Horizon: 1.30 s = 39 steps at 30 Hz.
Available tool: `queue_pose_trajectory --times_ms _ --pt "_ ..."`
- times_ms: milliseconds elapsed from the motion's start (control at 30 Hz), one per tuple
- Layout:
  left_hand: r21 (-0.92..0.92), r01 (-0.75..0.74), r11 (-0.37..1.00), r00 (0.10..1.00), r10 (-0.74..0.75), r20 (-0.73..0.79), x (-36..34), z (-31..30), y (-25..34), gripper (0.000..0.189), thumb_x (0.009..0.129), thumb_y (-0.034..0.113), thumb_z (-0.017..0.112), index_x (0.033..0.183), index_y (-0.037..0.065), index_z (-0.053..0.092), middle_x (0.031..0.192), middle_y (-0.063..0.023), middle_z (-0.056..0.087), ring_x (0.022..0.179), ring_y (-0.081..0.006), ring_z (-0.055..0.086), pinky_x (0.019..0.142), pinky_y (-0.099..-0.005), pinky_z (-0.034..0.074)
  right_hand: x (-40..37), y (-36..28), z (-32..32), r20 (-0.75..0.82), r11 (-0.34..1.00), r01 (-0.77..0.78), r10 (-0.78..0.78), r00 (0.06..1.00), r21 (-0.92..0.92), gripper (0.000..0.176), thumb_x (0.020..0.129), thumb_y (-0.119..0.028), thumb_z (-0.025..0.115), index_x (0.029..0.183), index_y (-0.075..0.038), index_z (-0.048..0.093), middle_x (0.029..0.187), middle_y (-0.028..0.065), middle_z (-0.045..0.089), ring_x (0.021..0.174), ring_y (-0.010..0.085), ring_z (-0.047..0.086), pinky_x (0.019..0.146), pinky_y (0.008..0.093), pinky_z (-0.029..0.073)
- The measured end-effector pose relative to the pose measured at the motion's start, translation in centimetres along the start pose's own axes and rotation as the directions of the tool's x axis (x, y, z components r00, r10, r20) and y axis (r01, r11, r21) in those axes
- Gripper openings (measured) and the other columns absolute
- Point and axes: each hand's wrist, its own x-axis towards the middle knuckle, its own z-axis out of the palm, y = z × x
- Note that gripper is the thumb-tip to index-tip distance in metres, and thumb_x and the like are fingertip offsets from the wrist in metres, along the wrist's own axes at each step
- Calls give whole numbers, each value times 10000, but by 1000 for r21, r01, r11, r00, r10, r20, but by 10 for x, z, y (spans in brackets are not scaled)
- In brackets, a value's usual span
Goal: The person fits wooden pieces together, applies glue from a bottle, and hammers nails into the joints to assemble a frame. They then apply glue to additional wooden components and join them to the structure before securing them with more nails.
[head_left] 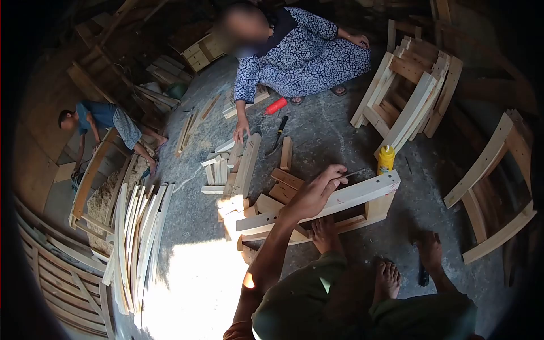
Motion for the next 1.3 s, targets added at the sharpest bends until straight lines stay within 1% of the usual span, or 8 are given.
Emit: queue_pose_trajectory --times_ms 167,333,400,467,533,633,933,1300 --pt "259 10 966 998 -27 62 4 4 6 275 1004 156 573 1261 57 554 1119 -173 686 1043 -354 677 851 -397 520 -79 48 23 -22 917 -390 389 921 -84 562 823 -288 750 1217 8 479 1097 281 601 1063 466 571 930 544 434" --pt "283 33 959 993 0 -116 8 16 2 192 966 184 648 1088 38 675 1000 -141 717 954 -311 706 810 -361 531 -78 89 42 141 913 -369 348 927 177 393 838 -176 677 1139 -9 486 901 228 610 702 434 622 671 525 517" --pt "245 51 968 991 -19 -131 10 20 -8 189 961 179 660 1084 38 680 999 -131 721 936 -277 710 808 -348 531 -40 43 9 730 -40 -850 535 425 525 277 849 -134 626 1081 -83 484 733 138 557 522 314 563 496 462 484" --pt "178 69 982 985 -39 -166 13 23 -16 178 948 157 686 1079 37 688 984 -101 729 888 -176 701 803 -308 528 -24 30 1 815 -205 -867 488 312 454 160 906 -216 599 981 -118 498 666 89 518 491 221 530 436 386 439" --pt "76 137 988 973 -120 -196 16 26 -15 177 933 136 707 1061 14 691 965 -64 730 891 -96 665 787 -256 510 -8 17 -5 781 -156 -887 556 285 435 156 925 -238 594 956 -130 486 630 51 499 475 200 517 416 371 422" --pt "-63 130 990 963 -141 -231 19 34 -20 178 911 104 729 1060 10 717 965 -61 743 854 -86 661 769 -250 515 3 -18 -27 638 110 -827 583 503 551 220 922 -214 620 1003 -74 472 703 56 526 498 175 532 408 353 430" --pt "105 98 990 967 -70 -245 30 49 -7 186 906 124 737 1068 32 747 992 -87 757 899 -107 671 825 -252 508 55 -95 -96 314 588 -574 489 814 570 236 948 -220 599 998 -18 487 573 72 534 433 151 523 415 323 420" --pt "210 75 975 973 -26 -230 36 57 3 182 883 161 745 1035 60 751 937 -128 747 825 -217 727 755 -309 531 116 -149 -131 60 942 -37 18 998 335 295 977 -236 608 1106 8 504 643 163 575 557 337 632 558 424 486"
